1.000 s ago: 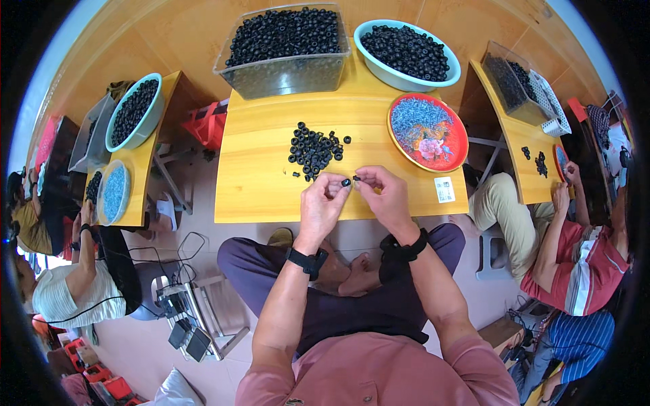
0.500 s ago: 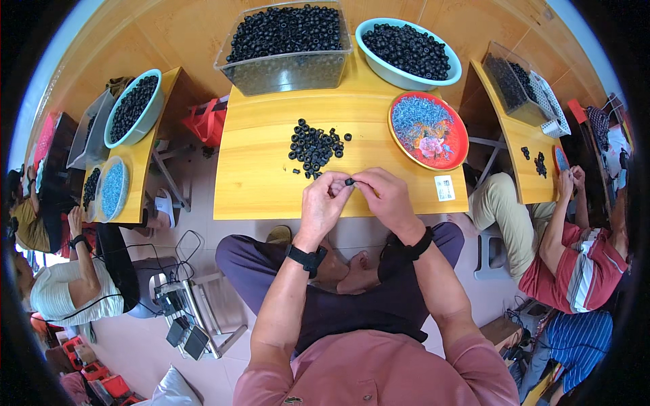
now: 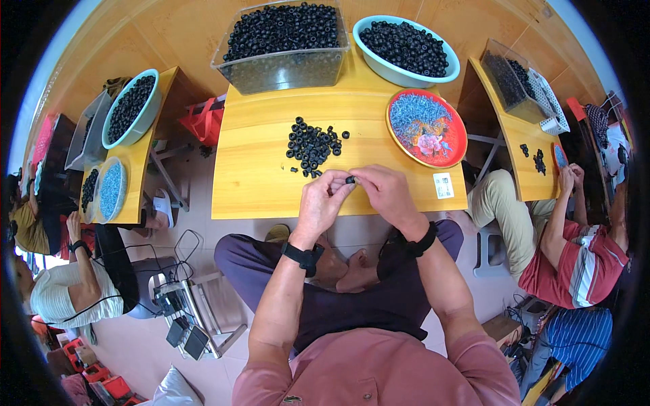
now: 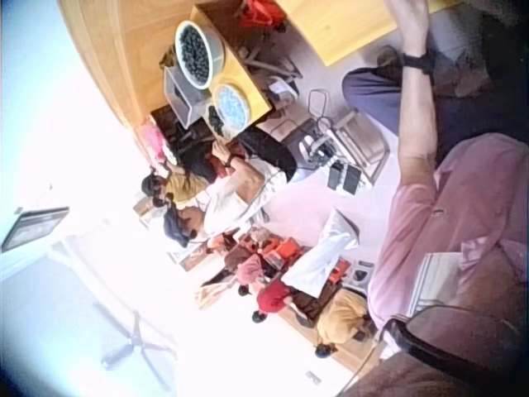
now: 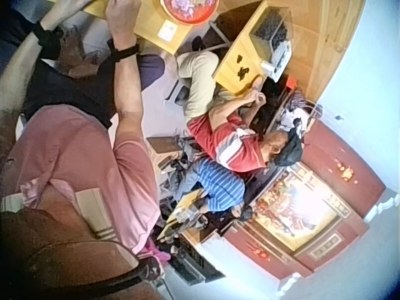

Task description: Sorting small black rubber components into a plastic bowl.

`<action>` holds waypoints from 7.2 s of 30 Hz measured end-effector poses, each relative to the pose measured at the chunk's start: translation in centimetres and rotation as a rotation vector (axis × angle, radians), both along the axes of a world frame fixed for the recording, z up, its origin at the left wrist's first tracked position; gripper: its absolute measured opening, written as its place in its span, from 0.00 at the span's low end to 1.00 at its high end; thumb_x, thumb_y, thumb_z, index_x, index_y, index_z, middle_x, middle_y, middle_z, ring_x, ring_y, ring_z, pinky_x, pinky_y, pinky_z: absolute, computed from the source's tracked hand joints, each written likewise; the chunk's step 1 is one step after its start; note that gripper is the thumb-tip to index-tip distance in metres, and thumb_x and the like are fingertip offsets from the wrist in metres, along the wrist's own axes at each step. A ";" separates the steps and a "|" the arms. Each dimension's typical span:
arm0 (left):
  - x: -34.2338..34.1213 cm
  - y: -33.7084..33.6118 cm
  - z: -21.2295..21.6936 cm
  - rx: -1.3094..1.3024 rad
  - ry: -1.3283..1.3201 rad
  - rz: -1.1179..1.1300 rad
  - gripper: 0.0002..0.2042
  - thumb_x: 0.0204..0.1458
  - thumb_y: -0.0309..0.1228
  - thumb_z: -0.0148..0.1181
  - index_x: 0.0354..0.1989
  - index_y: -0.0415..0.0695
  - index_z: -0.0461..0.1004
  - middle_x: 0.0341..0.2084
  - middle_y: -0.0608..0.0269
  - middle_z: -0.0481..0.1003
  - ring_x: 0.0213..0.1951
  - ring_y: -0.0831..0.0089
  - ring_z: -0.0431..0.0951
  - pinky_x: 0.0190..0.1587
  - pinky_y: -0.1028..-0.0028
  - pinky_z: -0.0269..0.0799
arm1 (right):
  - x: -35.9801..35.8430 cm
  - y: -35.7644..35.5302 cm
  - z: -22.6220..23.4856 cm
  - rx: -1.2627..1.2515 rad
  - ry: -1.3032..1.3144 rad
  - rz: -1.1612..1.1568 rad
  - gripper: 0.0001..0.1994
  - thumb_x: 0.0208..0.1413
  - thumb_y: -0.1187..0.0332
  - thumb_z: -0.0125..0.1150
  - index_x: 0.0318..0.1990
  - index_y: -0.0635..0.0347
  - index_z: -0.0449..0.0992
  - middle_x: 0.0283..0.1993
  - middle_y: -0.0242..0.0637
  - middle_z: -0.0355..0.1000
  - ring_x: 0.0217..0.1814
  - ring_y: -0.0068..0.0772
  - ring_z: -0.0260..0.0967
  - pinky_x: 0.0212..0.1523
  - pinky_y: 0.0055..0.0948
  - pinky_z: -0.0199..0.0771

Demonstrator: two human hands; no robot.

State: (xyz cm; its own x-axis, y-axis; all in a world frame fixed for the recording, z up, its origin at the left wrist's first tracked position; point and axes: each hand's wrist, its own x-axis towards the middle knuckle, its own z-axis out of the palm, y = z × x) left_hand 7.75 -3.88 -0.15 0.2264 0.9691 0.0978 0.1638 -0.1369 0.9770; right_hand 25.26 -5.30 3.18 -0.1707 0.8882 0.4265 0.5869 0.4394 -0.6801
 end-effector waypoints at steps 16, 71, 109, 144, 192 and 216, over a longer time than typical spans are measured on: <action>-0.3 0.0 -0.1 -0.068 -0.021 -0.048 0.08 0.60 0.28 0.63 0.43 0.37 0.76 0.29 0.59 0.82 0.31 0.78 0.79 0.36 0.73 0.74 | -0.6 0.3 0.8 -0.034 -0.065 -0.023 0.06 0.58 0.72 0.60 0.38 0.63 0.82 0.35 0.48 0.79 0.37 0.52 0.78 0.38 0.42 0.78; 0.1 -0.4 1.0 0.167 0.211 -0.058 0.14 0.54 0.24 0.67 0.49 0.41 0.76 0.19 0.59 0.71 0.22 0.72 0.71 0.28 0.71 0.70 | -0.5 1.3 -0.4 -0.474 0.232 -0.058 0.12 0.53 0.68 0.68 0.38 0.65 0.73 0.30 0.44 0.78 0.33 0.36 0.79 0.36 0.33 0.78; -0.5 -1.2 1.0 0.151 0.292 -0.092 0.19 0.54 0.38 0.67 0.18 0.38 0.72 0.12 0.51 0.66 0.16 0.53 0.68 0.22 0.61 0.65 | 7.8 10.7 9.0 -0.189 0.509 -0.191 0.21 0.55 0.76 0.65 0.57 0.67 0.74 0.45 0.38 0.79 0.46 0.25 0.76 0.48 0.26 0.77; 0.2 -0.8 -0.1 0.145 0.083 0.049 0.12 0.58 0.29 0.65 0.25 0.37 0.73 0.15 0.66 0.68 0.19 0.78 0.65 0.24 0.73 0.63 | -0.6 5.9 -0.7 -0.164 -0.282 -0.003 0.08 0.50 0.70 0.63 0.36 0.64 0.75 0.36 0.48 0.75 0.40 0.55 0.75 0.42 0.51 0.73; 0.0 -0.1 -0.9 -0.020 -0.065 0.062 0.08 0.55 0.20 0.66 0.42 0.36 0.78 0.28 0.67 0.79 0.29 0.84 0.75 0.35 0.80 0.72 | 13.4 2.5 3.2 -0.172 -0.454 -0.499 0.05 0.51 0.69 0.63 0.34 0.58 0.82 0.34 0.48 0.80 0.40 0.51 0.79 0.43 0.47 0.77; -0.2 0.3 -0.8 -0.142 -0.413 0.011 0.09 0.58 0.17 0.63 0.44 0.39 0.71 0.28 0.67 0.77 0.28 0.84 0.75 0.32 0.82 0.72 | -1.3 -0.8 -1.1 0.175 -0.118 -0.110 0.09 0.48 0.71 0.70 0.38 0.56 0.78 0.31 0.33 0.75 0.32 0.39 0.74 0.35 0.36 0.71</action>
State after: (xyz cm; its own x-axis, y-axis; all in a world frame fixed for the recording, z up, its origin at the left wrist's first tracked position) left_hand 7.57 -3.62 -0.94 0.1856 0.9817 0.0432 -0.2441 0.0035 0.9697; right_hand 24.00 -6.08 2.10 -0.1347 0.8184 0.5586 0.7085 0.4736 -0.5231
